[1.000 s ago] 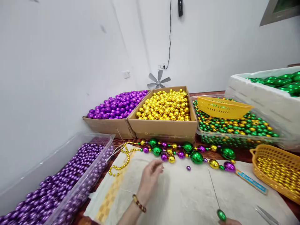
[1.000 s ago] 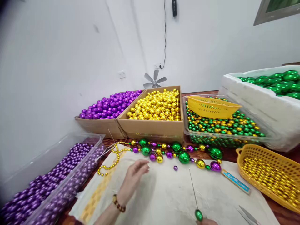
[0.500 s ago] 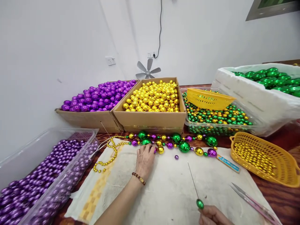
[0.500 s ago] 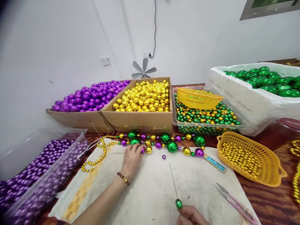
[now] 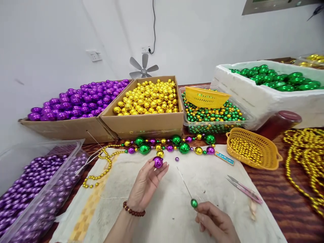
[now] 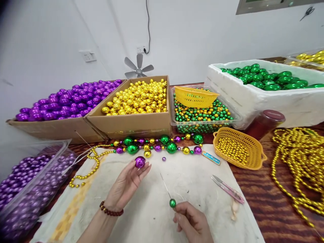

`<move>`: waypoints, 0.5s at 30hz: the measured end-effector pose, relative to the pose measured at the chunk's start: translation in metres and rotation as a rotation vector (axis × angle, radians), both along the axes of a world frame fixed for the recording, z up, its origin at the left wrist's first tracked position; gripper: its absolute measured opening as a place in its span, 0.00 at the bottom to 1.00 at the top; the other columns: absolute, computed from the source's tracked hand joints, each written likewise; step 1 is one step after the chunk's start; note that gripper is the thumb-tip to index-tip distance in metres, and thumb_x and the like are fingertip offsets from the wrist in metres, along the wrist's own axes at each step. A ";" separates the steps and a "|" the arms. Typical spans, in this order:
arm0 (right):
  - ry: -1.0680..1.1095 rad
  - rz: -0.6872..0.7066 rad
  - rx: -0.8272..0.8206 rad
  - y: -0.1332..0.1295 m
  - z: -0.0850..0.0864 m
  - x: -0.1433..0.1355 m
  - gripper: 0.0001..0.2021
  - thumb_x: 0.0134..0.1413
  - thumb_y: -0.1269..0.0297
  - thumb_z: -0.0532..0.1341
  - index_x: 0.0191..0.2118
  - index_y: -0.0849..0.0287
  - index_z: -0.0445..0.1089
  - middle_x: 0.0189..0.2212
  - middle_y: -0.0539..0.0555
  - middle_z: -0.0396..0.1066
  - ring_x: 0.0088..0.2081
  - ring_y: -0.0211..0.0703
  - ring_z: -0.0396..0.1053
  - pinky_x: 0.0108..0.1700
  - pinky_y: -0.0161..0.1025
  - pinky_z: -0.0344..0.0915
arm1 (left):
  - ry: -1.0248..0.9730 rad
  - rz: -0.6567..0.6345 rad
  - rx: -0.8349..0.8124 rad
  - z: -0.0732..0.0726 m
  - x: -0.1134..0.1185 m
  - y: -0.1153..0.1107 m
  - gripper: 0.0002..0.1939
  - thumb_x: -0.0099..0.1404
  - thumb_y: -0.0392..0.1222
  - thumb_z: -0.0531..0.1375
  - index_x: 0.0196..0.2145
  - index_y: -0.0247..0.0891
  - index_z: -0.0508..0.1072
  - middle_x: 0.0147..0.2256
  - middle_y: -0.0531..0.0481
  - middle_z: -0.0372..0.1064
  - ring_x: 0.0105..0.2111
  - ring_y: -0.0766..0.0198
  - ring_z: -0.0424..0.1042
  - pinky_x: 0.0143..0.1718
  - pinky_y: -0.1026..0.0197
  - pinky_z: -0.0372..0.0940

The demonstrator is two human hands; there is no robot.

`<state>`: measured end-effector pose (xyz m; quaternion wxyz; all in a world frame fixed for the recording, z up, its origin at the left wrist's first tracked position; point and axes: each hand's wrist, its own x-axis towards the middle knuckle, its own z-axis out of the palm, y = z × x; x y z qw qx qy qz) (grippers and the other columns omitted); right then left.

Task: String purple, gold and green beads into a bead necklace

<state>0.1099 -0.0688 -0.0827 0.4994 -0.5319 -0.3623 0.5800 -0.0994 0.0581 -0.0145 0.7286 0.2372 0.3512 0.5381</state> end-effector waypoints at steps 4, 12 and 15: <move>-0.044 0.006 0.074 -0.003 0.005 -0.001 0.15 0.55 0.51 0.62 0.33 0.59 0.75 0.24 0.53 0.72 0.25 0.40 0.65 0.30 0.35 0.62 | -0.032 -0.076 -0.012 0.008 0.018 -0.011 0.12 0.67 0.40 0.58 0.48 0.38 0.72 0.47 0.44 0.71 0.46 0.56 0.73 0.53 0.51 0.65; -0.089 -0.038 0.082 -0.012 0.002 0.002 0.18 0.56 0.48 0.60 0.32 0.60 0.73 0.23 0.53 0.70 0.24 0.40 0.65 0.28 0.35 0.62 | 0.249 -0.045 0.220 0.014 0.036 -0.010 0.18 0.64 0.38 0.62 0.52 0.45 0.70 0.48 0.48 0.69 0.49 0.56 0.70 0.53 0.50 0.65; -0.085 -0.067 0.052 -0.015 0.002 0.005 0.19 0.55 0.46 0.61 0.31 0.59 0.73 0.23 0.52 0.70 0.24 0.39 0.64 0.28 0.34 0.61 | 0.524 0.108 0.377 0.009 0.036 -0.008 0.21 0.59 0.38 0.66 0.50 0.45 0.70 0.48 0.48 0.71 0.47 0.61 0.70 0.50 0.58 0.65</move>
